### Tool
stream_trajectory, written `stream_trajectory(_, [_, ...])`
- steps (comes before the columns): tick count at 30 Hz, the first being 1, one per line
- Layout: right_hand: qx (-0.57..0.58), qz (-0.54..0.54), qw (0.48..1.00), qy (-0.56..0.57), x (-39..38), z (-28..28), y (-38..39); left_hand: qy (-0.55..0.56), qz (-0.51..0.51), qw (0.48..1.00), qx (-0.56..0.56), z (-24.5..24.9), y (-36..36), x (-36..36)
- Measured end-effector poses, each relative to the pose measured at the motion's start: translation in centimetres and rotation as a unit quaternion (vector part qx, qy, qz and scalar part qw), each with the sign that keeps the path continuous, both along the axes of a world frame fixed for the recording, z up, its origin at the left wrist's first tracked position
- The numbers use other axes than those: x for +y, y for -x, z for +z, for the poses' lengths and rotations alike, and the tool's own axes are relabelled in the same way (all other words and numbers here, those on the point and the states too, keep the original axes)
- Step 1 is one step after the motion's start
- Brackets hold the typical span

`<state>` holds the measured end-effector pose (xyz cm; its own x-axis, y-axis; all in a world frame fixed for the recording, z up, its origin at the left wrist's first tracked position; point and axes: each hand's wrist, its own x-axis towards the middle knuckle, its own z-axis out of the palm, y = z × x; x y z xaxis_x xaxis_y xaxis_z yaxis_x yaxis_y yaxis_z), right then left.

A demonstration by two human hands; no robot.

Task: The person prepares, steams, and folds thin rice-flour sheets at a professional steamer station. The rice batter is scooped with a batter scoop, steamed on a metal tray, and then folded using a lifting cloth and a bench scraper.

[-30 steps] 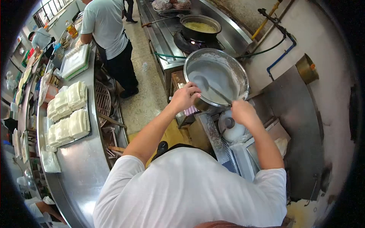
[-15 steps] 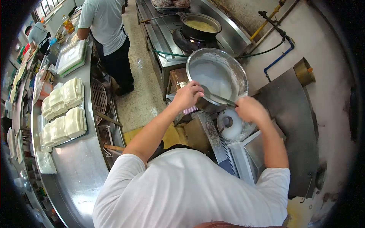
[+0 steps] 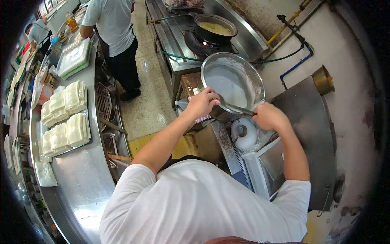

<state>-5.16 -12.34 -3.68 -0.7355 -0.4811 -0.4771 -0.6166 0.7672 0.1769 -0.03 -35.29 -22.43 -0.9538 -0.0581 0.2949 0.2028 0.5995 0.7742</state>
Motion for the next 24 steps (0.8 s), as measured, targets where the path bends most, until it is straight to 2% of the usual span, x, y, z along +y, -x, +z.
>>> stream_trajectory(3, [0.079,-0.011,0.995,0.067,0.2,-5.0,-0.9,0.000,0.000,1.000,0.003,0.1,-0.1,0.0])
stream_trajectory(5, [0.100,-0.020,0.993,0.060,1.1,-7.1,0.1,0.000,0.002,1.000,0.003,0.0,-0.1,0.0])
stream_trajectory(8, [0.117,-0.017,0.992,0.035,2.1,-5.9,1.3,0.003,0.001,1.000,-0.002,0.0,-0.1,-0.1])
stream_trajectory(10, [0.064,-0.035,0.997,-0.028,1.5,-2.1,1.0,0.005,-0.002,1.000,-0.006,-0.1,0.1,0.0])
stream_trajectory(12, [0.049,-0.035,0.998,-0.022,1.3,0.0,0.9,0.020,0.003,1.000,0.003,-0.3,0.3,0.0])
stream_trajectory(14, [0.006,0.010,1.000,0.017,0.6,1.5,0.1,0.020,0.000,1.000,-0.004,0.2,0.2,-0.1])
stream_trajectory(18, [0.015,-0.025,0.998,0.064,0.7,-3.6,-0.1,0.009,0.001,1.000,-0.009,0.0,0.3,0.0])
stream_trajectory(20, [0.120,-0.044,0.989,0.072,2.0,-7.2,0.2,0.016,0.002,1.000,-0.005,0.2,0.1,0.0])
stream_trajectory(22, [0.148,-0.038,0.986,0.069,2.7,-7.2,0.7,0.024,0.002,1.000,-0.004,0.2,0.0,0.1])
stream_trajectory(24, [0.117,-0.015,0.993,0.010,3.2,-5.6,1.3,0.023,0.005,1.000,-0.011,0.3,0.1,0.1])
